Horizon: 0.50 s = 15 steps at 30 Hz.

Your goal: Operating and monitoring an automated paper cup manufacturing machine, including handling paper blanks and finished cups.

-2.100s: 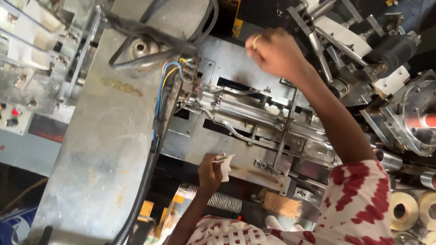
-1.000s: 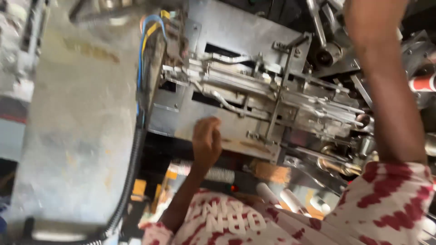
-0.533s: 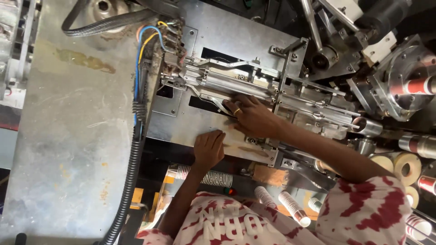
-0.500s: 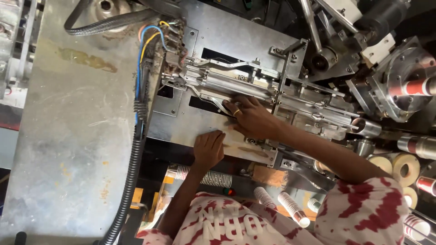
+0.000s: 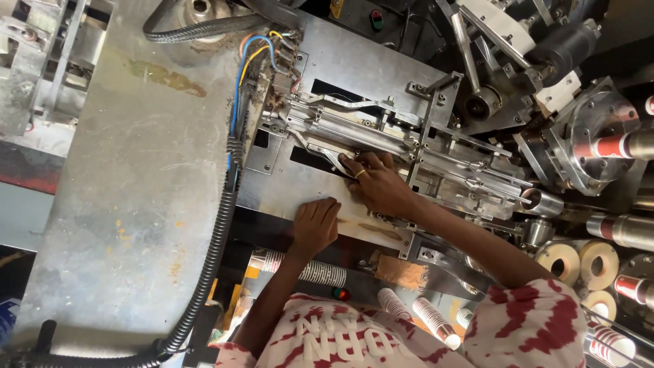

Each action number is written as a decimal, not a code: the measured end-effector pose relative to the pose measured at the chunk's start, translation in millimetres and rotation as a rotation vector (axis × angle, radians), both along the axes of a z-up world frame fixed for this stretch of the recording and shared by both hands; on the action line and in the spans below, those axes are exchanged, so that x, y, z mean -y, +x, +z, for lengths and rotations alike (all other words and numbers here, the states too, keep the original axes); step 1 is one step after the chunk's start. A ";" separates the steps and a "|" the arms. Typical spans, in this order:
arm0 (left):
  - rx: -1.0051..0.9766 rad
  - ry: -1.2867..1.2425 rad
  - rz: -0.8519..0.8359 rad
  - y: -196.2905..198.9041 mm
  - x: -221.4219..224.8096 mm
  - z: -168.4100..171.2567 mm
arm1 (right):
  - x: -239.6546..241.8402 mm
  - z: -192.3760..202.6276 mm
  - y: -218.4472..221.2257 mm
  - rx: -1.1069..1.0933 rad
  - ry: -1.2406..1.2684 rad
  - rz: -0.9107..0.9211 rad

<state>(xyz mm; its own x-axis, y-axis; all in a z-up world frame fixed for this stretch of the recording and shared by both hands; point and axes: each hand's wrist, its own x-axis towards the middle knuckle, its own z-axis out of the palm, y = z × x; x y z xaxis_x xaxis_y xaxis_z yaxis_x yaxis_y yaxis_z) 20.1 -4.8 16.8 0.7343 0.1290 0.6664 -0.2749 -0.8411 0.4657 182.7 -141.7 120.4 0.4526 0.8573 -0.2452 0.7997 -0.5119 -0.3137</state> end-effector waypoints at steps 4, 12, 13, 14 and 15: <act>-0.020 -0.025 -0.014 -2.0 -0.5 1.9 | 12.2 -15.5 4.7 0.074 0.194 0.093; 0.027 -0.269 0.210 15.5 -39.0 18.0 | 4.3 9.4 -0.3 -0.004 0.217 -0.078; 0.027 -0.268 0.208 16.7 -40.7 24.5 | 8.7 0.8 0.7 -0.003 0.217 -0.080; -0.016 -0.286 0.238 17.5 -42.4 30.9 | 13.6 -7.9 0.8 0.062 0.266 -0.042; -0.059 -0.303 0.269 18.5 -43.9 37.2 | 18.7 -16.8 1.0 0.128 0.314 -0.004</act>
